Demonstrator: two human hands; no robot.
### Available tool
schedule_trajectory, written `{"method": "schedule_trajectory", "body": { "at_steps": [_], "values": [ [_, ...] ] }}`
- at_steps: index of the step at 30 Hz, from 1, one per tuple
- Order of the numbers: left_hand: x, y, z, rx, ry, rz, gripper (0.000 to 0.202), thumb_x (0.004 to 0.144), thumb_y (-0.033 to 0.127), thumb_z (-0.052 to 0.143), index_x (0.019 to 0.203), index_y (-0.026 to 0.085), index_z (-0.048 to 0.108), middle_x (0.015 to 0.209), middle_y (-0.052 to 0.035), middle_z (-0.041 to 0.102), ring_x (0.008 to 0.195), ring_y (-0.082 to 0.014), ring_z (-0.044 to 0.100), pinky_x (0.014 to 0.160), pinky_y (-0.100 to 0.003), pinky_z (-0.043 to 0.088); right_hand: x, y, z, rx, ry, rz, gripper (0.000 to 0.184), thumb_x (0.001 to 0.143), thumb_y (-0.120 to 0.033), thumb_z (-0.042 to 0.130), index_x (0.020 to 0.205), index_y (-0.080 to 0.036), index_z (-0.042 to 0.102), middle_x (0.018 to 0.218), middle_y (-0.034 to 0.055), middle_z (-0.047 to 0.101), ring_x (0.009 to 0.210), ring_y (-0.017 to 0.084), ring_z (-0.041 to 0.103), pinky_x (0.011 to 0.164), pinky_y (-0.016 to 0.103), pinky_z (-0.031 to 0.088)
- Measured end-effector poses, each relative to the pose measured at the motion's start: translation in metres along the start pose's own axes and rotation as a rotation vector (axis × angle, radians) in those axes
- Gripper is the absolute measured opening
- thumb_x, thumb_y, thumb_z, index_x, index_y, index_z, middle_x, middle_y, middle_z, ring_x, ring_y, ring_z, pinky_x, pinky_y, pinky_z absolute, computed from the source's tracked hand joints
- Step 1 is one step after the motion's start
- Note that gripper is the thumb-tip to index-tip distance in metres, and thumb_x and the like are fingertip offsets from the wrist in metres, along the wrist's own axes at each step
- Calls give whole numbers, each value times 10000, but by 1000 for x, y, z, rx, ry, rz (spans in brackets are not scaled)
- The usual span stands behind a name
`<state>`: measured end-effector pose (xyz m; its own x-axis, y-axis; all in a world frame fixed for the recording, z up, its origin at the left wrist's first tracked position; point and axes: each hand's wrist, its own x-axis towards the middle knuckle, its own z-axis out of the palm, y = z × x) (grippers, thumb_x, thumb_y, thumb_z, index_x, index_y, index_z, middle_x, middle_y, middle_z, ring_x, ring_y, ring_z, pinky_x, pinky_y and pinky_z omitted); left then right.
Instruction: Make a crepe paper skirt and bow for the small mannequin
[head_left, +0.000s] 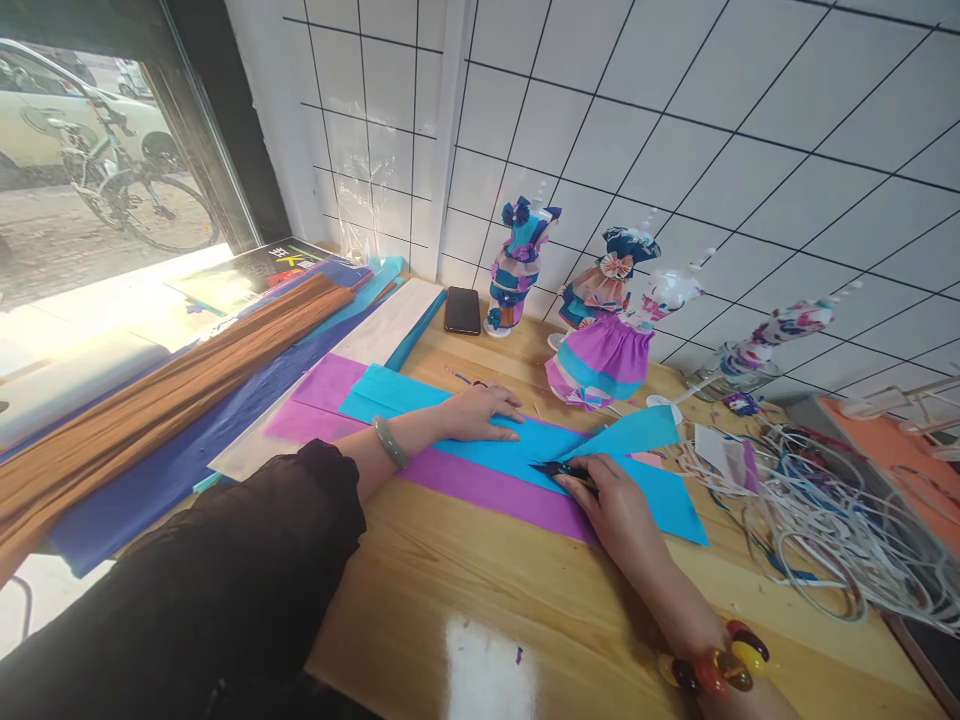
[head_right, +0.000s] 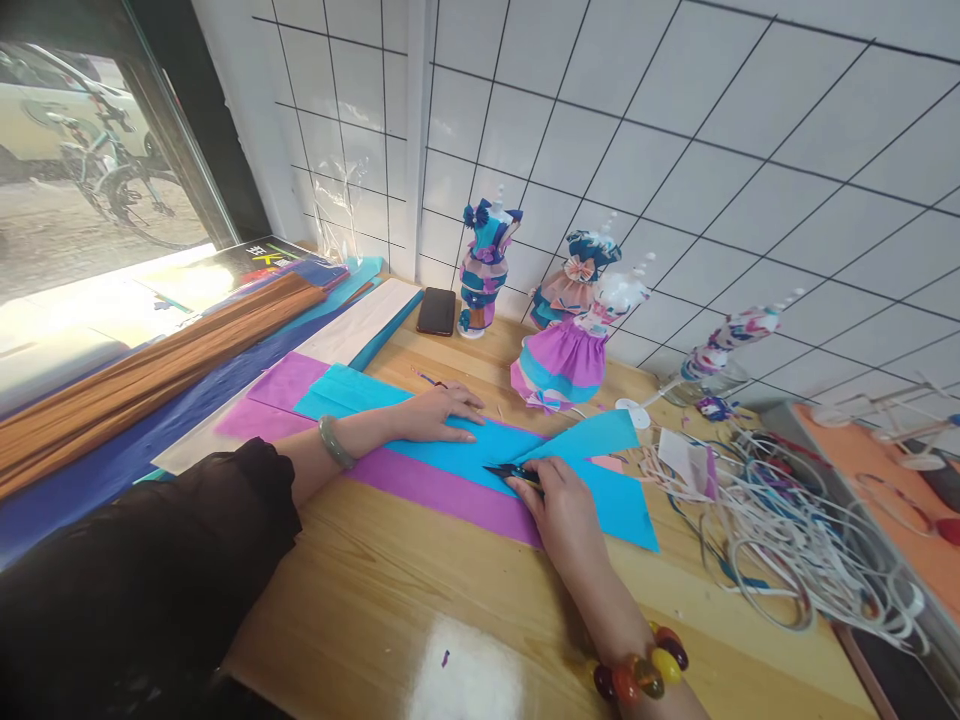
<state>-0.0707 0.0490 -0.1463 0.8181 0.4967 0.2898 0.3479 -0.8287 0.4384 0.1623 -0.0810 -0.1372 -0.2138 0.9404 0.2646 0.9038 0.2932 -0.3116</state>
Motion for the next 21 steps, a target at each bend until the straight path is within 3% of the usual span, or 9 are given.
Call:
{"method": "schedule_trajectory", "body": {
  "at_steps": [21],
  "values": [
    [-1, 1, -1, -23, -9, -22, 418, 795, 510, 522, 1109, 255, 630, 1239, -59, 543, 1173, -215, 437, 997, -337, 311, 10, -14, 6, -57, 24, -42, 396, 871, -510, 414, 864, -175, 624, 837, 95, 646, 762, 225, 601, 669, 342, 457]
  ]
}}
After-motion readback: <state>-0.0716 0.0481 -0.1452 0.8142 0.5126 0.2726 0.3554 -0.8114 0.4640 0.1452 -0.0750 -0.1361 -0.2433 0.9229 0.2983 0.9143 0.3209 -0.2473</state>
